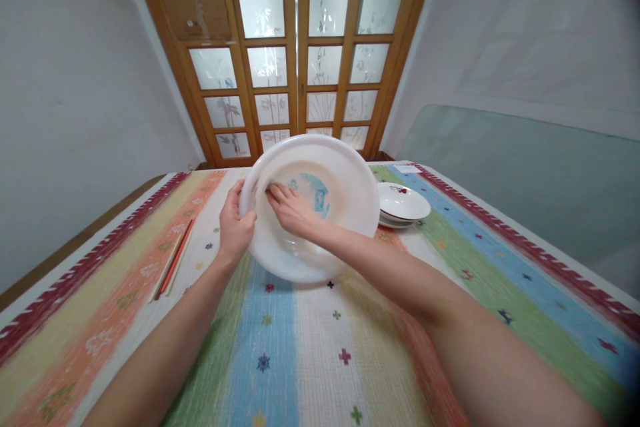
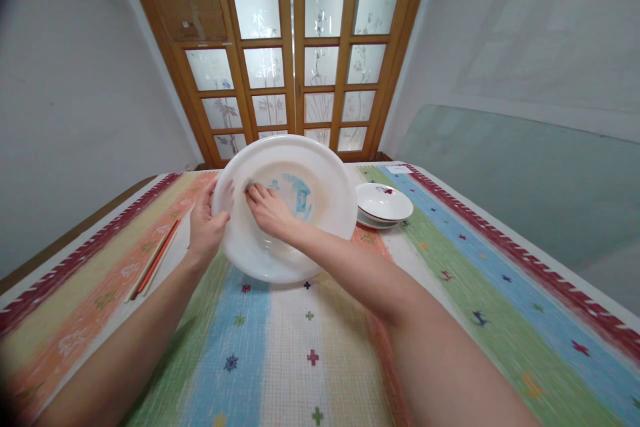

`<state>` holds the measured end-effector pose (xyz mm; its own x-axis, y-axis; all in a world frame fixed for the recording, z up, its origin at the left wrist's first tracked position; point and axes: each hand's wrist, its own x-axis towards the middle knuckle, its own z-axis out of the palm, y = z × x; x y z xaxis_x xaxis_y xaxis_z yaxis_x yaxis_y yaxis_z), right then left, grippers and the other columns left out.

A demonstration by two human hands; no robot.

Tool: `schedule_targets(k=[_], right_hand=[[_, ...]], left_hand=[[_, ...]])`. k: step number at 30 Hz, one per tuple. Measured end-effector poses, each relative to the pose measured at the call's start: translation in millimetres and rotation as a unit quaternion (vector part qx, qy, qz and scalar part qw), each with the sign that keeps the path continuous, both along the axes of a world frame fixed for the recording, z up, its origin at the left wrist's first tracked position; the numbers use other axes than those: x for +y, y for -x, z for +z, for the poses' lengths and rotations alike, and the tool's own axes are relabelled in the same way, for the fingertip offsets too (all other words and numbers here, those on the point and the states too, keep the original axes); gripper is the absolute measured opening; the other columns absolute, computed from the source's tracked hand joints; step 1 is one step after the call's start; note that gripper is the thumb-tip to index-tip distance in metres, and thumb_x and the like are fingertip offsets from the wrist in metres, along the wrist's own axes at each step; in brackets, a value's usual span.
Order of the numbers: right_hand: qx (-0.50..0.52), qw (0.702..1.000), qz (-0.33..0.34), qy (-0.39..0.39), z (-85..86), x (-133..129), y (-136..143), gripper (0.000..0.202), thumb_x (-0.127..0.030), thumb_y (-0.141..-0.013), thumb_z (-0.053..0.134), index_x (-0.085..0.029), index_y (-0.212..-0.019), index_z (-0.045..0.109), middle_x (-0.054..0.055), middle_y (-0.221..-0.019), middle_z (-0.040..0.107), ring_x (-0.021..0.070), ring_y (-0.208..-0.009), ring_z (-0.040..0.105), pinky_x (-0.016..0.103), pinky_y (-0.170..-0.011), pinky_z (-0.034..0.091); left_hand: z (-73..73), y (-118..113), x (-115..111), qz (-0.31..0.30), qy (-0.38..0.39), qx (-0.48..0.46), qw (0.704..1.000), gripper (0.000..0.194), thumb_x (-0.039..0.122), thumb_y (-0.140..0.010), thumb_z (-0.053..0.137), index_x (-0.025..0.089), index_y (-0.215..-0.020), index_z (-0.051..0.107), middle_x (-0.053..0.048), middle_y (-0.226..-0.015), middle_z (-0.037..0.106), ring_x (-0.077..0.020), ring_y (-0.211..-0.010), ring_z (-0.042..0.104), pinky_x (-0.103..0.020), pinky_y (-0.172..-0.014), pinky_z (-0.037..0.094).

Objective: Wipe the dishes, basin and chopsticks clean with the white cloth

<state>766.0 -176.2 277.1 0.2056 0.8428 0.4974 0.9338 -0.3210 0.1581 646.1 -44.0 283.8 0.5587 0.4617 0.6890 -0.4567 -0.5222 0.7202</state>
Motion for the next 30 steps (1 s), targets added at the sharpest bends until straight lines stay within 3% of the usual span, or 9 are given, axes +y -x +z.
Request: schedule_targets(k=[3,7,11,16,20,23,27,30], right_hand=[[-0.019,0.997,-0.074,-0.017,16.3,-7.6,-24.9,0.054,-0.005,-0.097,0.032,-0.003,-0.151,0.038,0.024,-0.153,0.039,0.0313,-0.144,0.029,0.045,-0.115,0.034],[0.012,0.981,-0.194,0.009,24.7,-35.1,-49.6,0.052,-0.005,-0.096,0.033,0.0,-0.146,0.043,0.026,-0.147,0.044,0.0331,-0.131,0.042,0.044,-0.105,0.042],[0.031,0.971,-0.231,0.052,19.6,-62.7,-52.7,0.043,-0.007,-0.096,0.036,-0.004,-0.135,0.052,0.025,-0.141,0.048,0.0328,-0.122,0.047,0.041,-0.095,0.047],[0.076,0.96,-0.243,0.113,0.7,-80.2,-43.5,0.036,-0.006,-0.096,0.036,-0.005,-0.124,0.059,0.026,-0.128,0.057,0.0321,-0.115,0.054,0.038,-0.087,0.05],[0.146,0.945,-0.216,0.196,-21.4,-81.1,-26.4,0.03,-0.011,-0.096,0.042,-0.007,-0.114,0.066,0.022,-0.112,0.066,0.0296,-0.099,0.065,0.039,-0.084,0.052],[0.168,0.948,-0.135,0.234,-39.2,-73.1,-4.2,0.026,-0.015,-0.096,0.045,-0.011,-0.109,0.068,0.017,-0.105,0.069,0.0263,-0.092,0.067,0.036,-0.081,0.052],[0.139,0.97,-0.015,0.2,-50.2,-53.5,23.0,0.026,-0.014,-0.1,0.041,-0.013,-0.116,0.062,0.014,-0.111,0.066,0.0239,-0.097,0.064,0.033,-0.08,0.051],[0.096,0.983,0.035,0.151,-41.2,-37.0,30.1,0.028,-0.016,-0.103,0.039,-0.013,-0.125,0.057,0.015,-0.122,0.061,0.0247,-0.109,0.058,0.037,-0.09,0.049]], left_hand=[[-1.5,-0.5,3.4,-0.007,0.001,0.003,1.0,0.075,0.001,-0.067,0.058,0.026,-0.138,0.057,-0.004,-0.141,0.06,-0.0269,-0.136,0.052,-0.045,-0.123,0.035],[-5.8,-6.8,11.1,-0.026,0.018,-0.001,0.999,0.07,0.006,-0.069,0.062,0.026,-0.136,0.058,-0.005,-0.137,0.062,-0.028,-0.133,0.055,-0.046,-0.119,0.039],[-12.2,-17.1,22.8,-0.047,0.057,0.003,0.997,0.067,0.008,-0.067,0.065,0.024,-0.132,0.06,-0.007,-0.132,0.065,-0.028,-0.127,0.059,-0.045,-0.114,0.044],[-17.0,-23.8,31.1,-0.052,0.076,0.005,0.996,0.065,0.012,-0.067,0.067,0.023,-0.131,0.059,-0.007,-0.131,0.065,-0.0274,-0.125,0.061,-0.042,-0.111,0.047],[-15.0,-22.9,29.4,-0.051,0.074,0.004,0.996,0.065,0.012,-0.066,0.067,0.023,-0.13,0.059,-0.007,-0.132,0.065,-0.0273,-0.125,0.06,-0.042,-0.112,0.046],[-12.1,-20.2,24.8,-0.041,0.066,0.0,0.997,0.065,0.01,-0.066,0.066,0.023,-0.129,0.061,-0.006,-0.131,0.065,-0.0267,-0.125,0.06,-0.042,-0.113,0.045],[-8.8,-14.5,15.4,-0.024,0.05,-0.009,0.998,0.063,0.007,-0.069,0.065,0.024,-0.13,0.061,-0.006,-0.132,0.065,-0.0266,-0.127,0.058,-0.044,-0.117,0.041],[-6.1,-10.3,8.0,-0.015,0.037,-0.006,0.999,0.065,0.005,-0.07,0.063,0.025,-0.131,0.06,-0.005,-0.134,0.064,-0.0267,-0.129,0.057,-0.044,-0.119,0.039]])
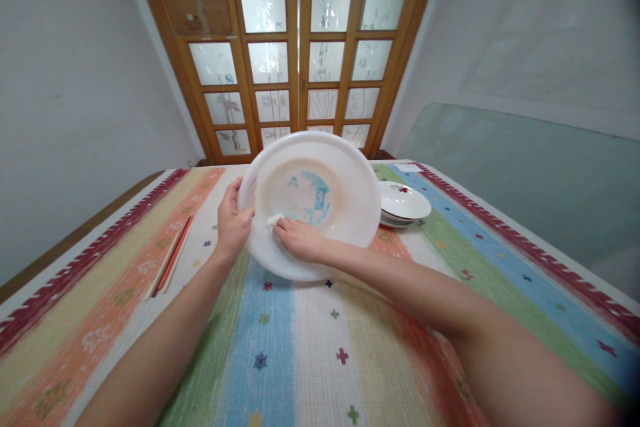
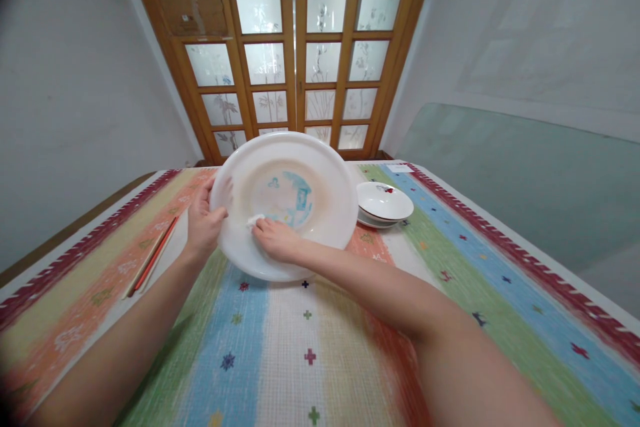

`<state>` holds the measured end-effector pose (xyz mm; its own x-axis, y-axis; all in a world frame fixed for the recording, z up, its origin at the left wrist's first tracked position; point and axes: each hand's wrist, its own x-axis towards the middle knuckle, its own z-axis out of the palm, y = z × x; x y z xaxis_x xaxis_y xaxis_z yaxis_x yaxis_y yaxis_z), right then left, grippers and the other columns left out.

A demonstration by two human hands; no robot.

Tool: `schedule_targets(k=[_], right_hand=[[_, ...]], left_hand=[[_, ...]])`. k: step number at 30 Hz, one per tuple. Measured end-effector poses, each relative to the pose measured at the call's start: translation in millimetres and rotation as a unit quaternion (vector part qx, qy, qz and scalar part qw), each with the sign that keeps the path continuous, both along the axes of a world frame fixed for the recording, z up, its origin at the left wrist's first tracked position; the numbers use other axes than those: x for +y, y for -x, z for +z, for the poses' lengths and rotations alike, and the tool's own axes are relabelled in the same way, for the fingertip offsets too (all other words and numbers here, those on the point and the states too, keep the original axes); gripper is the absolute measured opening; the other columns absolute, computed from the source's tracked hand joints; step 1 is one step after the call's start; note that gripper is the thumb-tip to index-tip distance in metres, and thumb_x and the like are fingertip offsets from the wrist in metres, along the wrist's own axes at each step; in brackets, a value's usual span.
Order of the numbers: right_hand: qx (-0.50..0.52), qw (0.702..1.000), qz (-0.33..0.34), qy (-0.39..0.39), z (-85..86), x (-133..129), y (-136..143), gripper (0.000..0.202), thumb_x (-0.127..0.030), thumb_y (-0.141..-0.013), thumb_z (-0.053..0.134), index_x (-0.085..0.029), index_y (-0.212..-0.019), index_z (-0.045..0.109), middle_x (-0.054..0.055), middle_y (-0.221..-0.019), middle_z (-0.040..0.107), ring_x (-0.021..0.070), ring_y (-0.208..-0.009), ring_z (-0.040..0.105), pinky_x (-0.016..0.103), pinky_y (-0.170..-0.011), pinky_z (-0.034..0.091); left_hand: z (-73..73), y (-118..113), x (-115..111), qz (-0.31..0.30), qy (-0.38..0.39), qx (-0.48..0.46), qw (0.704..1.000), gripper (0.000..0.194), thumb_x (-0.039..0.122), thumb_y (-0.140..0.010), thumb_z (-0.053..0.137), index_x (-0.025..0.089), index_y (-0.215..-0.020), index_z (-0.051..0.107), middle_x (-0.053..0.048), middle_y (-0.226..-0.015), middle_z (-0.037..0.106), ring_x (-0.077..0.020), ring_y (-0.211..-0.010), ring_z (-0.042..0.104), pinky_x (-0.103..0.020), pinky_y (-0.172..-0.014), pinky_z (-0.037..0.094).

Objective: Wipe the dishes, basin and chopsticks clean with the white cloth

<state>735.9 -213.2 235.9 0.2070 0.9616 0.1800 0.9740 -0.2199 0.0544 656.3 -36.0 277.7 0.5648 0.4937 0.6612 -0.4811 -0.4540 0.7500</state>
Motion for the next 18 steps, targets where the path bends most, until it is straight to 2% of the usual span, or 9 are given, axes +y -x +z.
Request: schedule_targets(k=[5,8,11,14,18], right_hand=[[-0.075,0.994,-0.01,-0.074,38.4,21.0,-17.8,0.043,-0.017,-0.104,0.037,-0.014,-0.146,0.045,0.017,-0.147,0.047,0.0282,-0.134,0.042,0.046,-0.113,0.034],[-0.115,0.985,-0.083,-0.099,61.7,20.6,-40.7,0.055,-0.014,-0.101,0.037,-0.009,-0.155,0.034,0.02,-0.158,0.035,0.0309,-0.147,0.025,0.05,-0.12,0.022],[-0.129,0.97,-0.176,-0.104,73.8,4.6,-62.3,0.058,-0.013,-0.1,0.034,0.0,-0.156,0.03,0.025,-0.157,0.034,0.0345,-0.146,0.025,0.052,-0.12,0.019],[-0.138,0.959,-0.231,-0.088,69.7,-23.2,-75.1,0.053,-0.011,-0.1,0.026,0.006,-0.149,0.04,0.031,-0.15,0.041,0.0378,-0.139,0.033,0.054,-0.116,0.023],[-0.116,0.96,-0.254,-0.014,42.0,-56.6,-76.5,0.045,-0.009,-0.098,0.029,0.002,-0.128,0.061,0.032,-0.136,0.052,0.0396,-0.128,0.043,0.052,-0.103,0.037]], left_hand=[[3.3,4.6,-5.6,0.0,-0.014,0.004,1.0,0.068,0.003,-0.068,0.061,0.026,-0.132,0.06,-0.004,-0.132,0.064,-0.0263,-0.127,0.058,-0.043,-0.117,0.042],[1.8,5.8,-4.5,0.005,-0.019,0.001,1.0,0.068,0.003,-0.069,0.061,0.026,-0.132,0.06,-0.005,-0.133,0.064,-0.0273,-0.128,0.057,-0.045,-0.117,0.042],[0.0,7.1,-3.9,0.023,-0.016,-0.003,1.0,0.066,0.004,-0.069,0.061,0.026,-0.131,0.06,-0.005,-0.134,0.063,-0.0282,-0.13,0.056,-0.047,-0.118,0.041],[1.7,8.8,-7.2,0.035,-0.012,-0.005,0.999,0.067,0.002,-0.068,0.06,0.027,-0.131,0.061,-0.004,-0.133,0.064,-0.0277,-0.129,0.057,-0.047,-0.118,0.041],[6.0,9.9,-13.7,0.045,-0.029,-0.019,0.998,0.067,0.003,-0.07,0.058,0.027,-0.133,0.061,-0.004,-0.133,0.063,-0.0268,-0.129,0.056,-0.045,-0.118,0.04]])
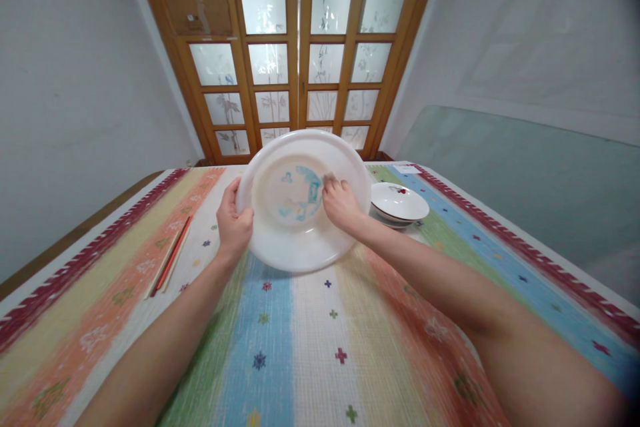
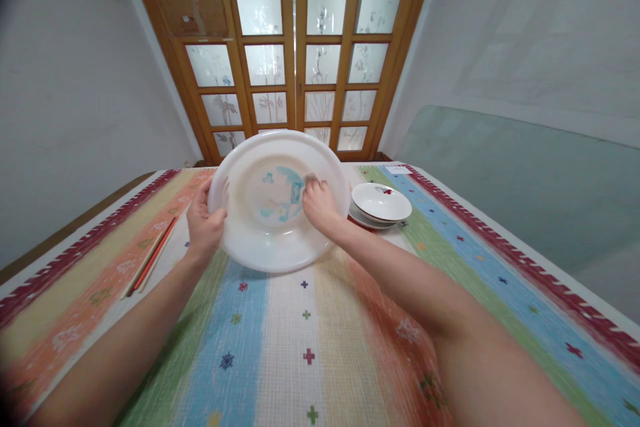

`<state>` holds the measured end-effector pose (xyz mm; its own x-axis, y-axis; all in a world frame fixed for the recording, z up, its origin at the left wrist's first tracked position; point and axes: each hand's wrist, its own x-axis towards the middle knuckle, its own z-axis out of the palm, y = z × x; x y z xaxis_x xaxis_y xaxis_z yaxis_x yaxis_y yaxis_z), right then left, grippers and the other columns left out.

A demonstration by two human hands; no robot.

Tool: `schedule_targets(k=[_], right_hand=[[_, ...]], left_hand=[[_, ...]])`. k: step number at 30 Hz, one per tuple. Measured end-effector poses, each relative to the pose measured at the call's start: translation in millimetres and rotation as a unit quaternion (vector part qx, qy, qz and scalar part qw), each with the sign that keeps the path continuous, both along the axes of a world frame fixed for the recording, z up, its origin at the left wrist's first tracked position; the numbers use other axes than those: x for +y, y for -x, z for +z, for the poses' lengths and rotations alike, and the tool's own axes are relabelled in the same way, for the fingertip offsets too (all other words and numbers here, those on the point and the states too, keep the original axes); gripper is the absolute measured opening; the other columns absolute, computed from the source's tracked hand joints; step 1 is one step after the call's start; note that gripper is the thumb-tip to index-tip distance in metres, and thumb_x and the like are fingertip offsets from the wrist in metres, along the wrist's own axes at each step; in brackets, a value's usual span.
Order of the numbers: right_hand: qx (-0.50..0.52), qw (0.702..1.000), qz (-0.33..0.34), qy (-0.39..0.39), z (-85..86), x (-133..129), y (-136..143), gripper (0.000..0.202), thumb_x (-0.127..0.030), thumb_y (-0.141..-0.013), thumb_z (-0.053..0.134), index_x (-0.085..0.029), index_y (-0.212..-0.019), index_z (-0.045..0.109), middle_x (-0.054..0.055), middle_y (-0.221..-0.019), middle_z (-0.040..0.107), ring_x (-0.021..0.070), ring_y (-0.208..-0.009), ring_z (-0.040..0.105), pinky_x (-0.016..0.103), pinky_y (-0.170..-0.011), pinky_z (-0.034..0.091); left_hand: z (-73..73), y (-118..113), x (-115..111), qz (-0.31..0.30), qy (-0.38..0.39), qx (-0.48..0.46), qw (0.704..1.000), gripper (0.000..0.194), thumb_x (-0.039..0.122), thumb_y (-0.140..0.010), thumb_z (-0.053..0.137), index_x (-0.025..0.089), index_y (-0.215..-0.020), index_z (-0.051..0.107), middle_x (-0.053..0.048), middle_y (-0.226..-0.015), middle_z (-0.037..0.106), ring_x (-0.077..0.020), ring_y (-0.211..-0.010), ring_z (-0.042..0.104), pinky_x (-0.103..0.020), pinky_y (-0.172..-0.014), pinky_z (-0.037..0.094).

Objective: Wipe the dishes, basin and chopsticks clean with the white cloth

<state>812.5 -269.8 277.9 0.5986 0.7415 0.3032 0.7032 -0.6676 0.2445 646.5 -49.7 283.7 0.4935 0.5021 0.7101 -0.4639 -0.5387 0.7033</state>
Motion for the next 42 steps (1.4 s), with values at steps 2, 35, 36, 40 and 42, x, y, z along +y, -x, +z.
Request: schedule_targets(k=[2,35,36,40,42], right_hand=[[0.045,0.998,0.003,0.037,-18.9,-6.6,5.9,0.04,-0.01,-0.098,0.034,-0.002,-0.118,0.067,0.03,-0.129,0.056,0.0378,-0.123,0.049,0.048,-0.097,0.043],[0.109,0.984,0.133,-0.054,-87.9,-0.3,31.2,0.072,-0.062,-0.104,0.039,-0.006,-0.15,0.049,0.022,-0.158,0.04,0.0335,-0.152,0.03,0.052,-0.127,0.018],[0.135,0.978,0.151,-0.058,-89.0,5.2,37.3,0.072,-0.062,-0.105,0.037,-0.007,-0.15,0.049,0.022,-0.158,0.04,0.0328,-0.151,0.032,0.05,-0.126,0.022],[0.265,0.926,0.244,-0.116,-89.0,31.0,71.9,0.068,-0.058,-0.107,0.034,-0.011,-0.156,0.041,0.017,-0.161,0.038,0.0265,-0.15,0.036,0.043,-0.124,0.03],[0.315,0.896,0.269,-0.16,-86.6,39.8,82.1,0.063,-0.054,-0.108,0.036,-0.013,-0.156,0.04,0.015,-0.162,0.037,0.0238,-0.15,0.037,0.041,-0.124,0.031]], left_hand=[[0.1,-0.6,-1.8,0.01,-0.013,-0.003,1.0,0.067,0.004,-0.071,0.058,0.027,-0.133,0.061,-0.004,-0.133,0.064,-0.0272,-0.13,0.056,-0.046,-0.119,0.039],[3.0,-2.3,13.5,0.097,-0.042,-0.007,0.994,0.07,0.004,-0.067,0.055,0.022,-0.135,0.059,-0.006,-0.135,0.063,-0.0248,-0.128,0.057,-0.039,-0.115,0.041],[1.8,-2.0,10.0,0.097,-0.04,-0.012,0.994,0.072,0.003,-0.067,0.055,0.022,-0.137,0.057,-0.006,-0.139,0.061,-0.0247,-0.132,0.055,-0.038,-0.117,0.04],[-12.6,-0.8,-4.6,0.089,-0.011,-0.02,0.996,0.081,0.006,-0.069,0.06,0.021,-0.148,0.046,-0.009,-0.155,0.047,-0.0259,-0.145,0.042,-0.04,-0.124,0.03],[-24.9,-1.0,-9.7,0.085,0.018,-0.011,0.996,0.083,0.009,-0.071,0.064,0.022,-0.15,0.043,-0.009,-0.156,0.045,-0.0264,-0.145,0.042,-0.04,-0.125,0.029]])
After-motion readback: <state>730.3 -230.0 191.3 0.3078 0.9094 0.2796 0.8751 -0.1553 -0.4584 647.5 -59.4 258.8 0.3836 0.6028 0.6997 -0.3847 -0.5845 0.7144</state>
